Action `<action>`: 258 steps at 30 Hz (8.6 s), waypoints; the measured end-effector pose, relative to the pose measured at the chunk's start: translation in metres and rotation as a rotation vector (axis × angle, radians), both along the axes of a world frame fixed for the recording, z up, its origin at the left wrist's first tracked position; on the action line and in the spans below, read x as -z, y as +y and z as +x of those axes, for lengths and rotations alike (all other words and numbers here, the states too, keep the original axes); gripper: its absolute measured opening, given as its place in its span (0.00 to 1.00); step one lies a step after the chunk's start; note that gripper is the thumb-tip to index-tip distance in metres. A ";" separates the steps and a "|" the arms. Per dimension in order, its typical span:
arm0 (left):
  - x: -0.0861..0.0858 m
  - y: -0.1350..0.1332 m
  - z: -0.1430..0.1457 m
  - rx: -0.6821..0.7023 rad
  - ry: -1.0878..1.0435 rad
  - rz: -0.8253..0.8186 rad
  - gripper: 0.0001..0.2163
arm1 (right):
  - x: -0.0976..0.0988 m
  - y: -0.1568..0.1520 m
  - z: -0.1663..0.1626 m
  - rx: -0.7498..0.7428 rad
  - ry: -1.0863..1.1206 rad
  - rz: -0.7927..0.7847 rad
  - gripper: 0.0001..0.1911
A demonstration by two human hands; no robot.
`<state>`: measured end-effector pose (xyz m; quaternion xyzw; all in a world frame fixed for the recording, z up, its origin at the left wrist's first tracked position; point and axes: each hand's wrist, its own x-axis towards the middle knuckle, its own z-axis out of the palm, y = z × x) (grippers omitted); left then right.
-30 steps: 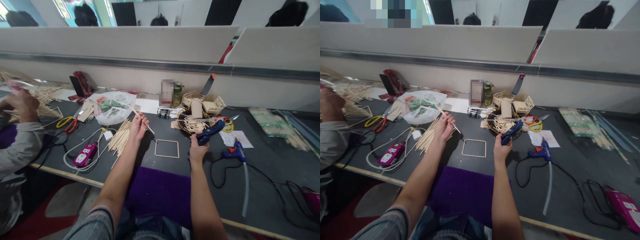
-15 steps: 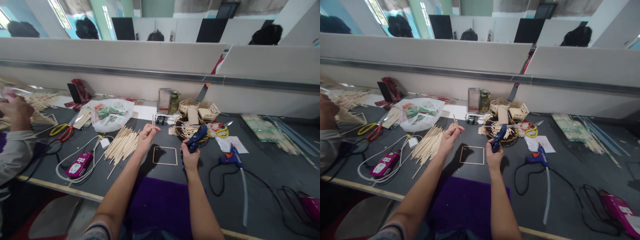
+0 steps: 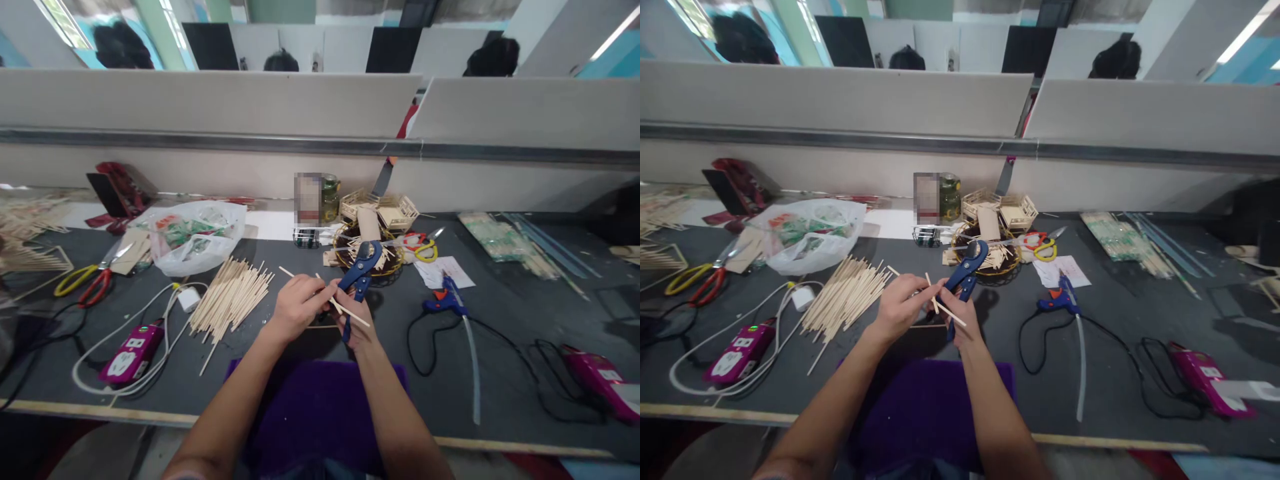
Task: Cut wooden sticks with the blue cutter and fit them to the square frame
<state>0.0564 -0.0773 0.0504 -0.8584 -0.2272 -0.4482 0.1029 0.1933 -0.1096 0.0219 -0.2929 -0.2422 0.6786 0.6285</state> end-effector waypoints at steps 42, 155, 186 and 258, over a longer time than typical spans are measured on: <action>0.015 0.001 0.003 -0.005 -0.036 -0.025 0.17 | -0.016 -0.001 0.018 0.249 0.026 0.029 0.13; -0.003 0.007 -0.026 0.251 -0.023 -1.224 0.10 | 0.017 -0.017 0.077 0.290 -1.783 0.552 0.24; -0.020 0.000 -0.025 0.295 0.183 -1.126 0.14 | 0.013 -0.019 0.071 0.252 -1.776 0.577 0.27; 0.048 0.078 -0.053 -0.752 -0.037 -0.874 0.08 | 0.051 0.000 0.072 0.696 -1.410 0.024 0.08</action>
